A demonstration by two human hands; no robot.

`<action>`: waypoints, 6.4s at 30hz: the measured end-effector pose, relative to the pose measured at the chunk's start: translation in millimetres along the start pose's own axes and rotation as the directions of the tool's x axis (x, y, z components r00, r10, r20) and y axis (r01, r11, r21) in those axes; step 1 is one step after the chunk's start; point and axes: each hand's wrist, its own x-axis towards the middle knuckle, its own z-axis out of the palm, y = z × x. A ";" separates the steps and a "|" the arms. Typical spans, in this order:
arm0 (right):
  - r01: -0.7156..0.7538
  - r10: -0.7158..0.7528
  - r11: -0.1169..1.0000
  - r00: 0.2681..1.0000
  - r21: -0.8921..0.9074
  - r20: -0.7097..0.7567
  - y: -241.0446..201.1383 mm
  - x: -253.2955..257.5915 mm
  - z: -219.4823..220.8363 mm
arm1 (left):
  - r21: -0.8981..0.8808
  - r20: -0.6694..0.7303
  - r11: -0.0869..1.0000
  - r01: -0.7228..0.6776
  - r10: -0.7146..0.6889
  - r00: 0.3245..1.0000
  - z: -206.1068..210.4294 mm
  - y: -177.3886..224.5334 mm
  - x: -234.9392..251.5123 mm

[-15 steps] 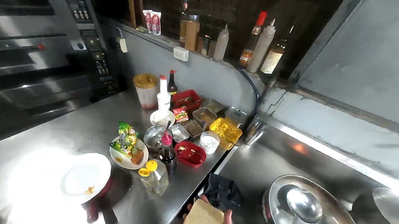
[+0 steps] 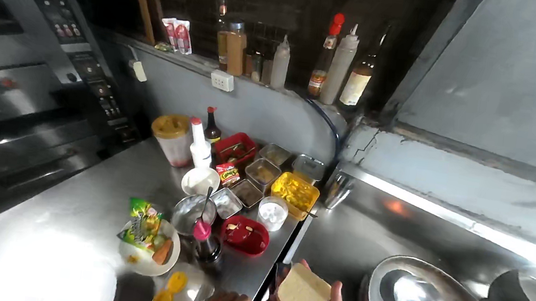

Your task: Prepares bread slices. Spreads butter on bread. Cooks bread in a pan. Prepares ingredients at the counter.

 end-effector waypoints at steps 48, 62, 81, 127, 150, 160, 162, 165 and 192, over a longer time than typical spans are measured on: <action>0.180 -0.164 0.984 0.899 0.000 -0.407 -133.2 222.0 -120.2 | 0.740 0.513 0.665 -0.101 -0.460 0.725 137.7 23.5 497.1; 0.145 -0.148 0.989 0.927 -0.033 -0.345 -139.7 225.2 -127.6 | 0.645 0.524 0.761 0.077 -0.513 0.680 143.3 -16.2 487.3; 0.143 -0.167 0.985 0.914 -0.091 -0.370 -145.2 228.0 -123.2 | 0.622 0.540 0.780 0.069 -0.491 0.683 141.8 -30.2 464.7; 0.114 -0.185 0.972 0.911 -0.207 -0.368 -140.4 230.4 -132.3 | 0.184 0.824 0.792 0.582 -0.448 0.348 166.4 -47.7 504.5; 0.288 -0.266 0.958 0.892 0.006 -0.365 -179.4 209.7 -96.0 | -0.051 0.646 0.995 0.080 -0.028 0.763 97.8 11.2 412.4; 0.379 -0.412 0.911 0.823 -0.160 -0.392 -190.0 207.3 -63.1 | 0.238 0.197 0.920 -0.312 0.269 0.943 111.6 45.4 371.8; 0.377 -0.450 0.892 0.794 -0.251 -0.409 -190.4 203.9 -53.6 | 0.243 0.093 0.905 -0.348 0.335 0.938 121.0 50.4 346.5; 0.382 -0.510 0.854 0.752 -0.354 -0.418 -189.4 199.7 -46.4 | 0.221 -0.009 0.912 -0.345 0.356 0.934 133.7 57.0 313.0; 0.518 -0.737 0.587 0.660 -0.622 -0.145 -173.5 185.1 -6.7 | -0.118 -0.220 0.963 -0.243 0.214 0.952 115.7 93.7 262.4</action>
